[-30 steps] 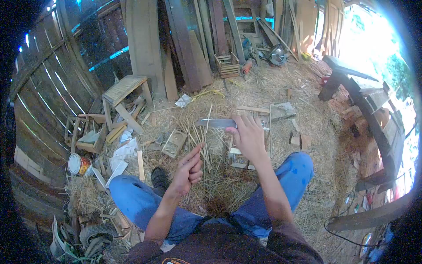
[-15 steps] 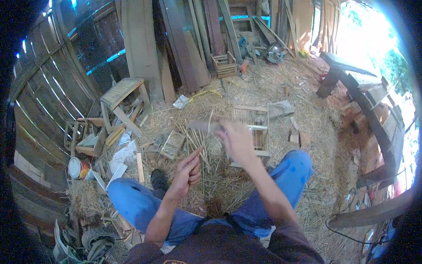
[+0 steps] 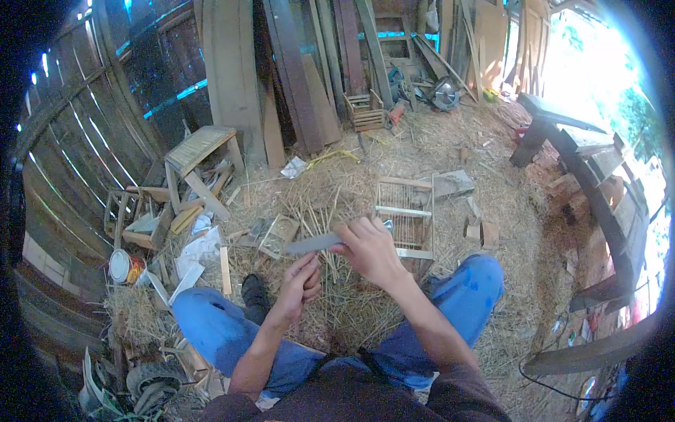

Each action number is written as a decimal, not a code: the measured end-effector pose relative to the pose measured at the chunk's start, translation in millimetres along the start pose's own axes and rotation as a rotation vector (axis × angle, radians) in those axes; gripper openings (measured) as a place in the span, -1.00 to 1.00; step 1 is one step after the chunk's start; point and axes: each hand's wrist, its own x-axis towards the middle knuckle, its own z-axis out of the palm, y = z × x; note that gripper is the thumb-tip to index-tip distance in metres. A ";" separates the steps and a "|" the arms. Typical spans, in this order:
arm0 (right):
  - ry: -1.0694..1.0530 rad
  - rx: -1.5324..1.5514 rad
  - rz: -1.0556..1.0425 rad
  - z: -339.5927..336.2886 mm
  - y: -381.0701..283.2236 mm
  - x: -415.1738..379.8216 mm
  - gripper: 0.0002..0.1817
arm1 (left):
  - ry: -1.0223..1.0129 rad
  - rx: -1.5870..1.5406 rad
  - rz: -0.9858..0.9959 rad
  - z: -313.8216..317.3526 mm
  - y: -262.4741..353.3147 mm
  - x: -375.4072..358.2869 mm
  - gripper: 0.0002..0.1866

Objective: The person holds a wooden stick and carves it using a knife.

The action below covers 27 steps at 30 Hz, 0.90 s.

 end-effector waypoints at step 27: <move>0.321 -0.149 0.296 -28.0 44.6 3.1 -0.75 | 0.010 0.172 0.150 5.1 18.4 -10.6 -0.55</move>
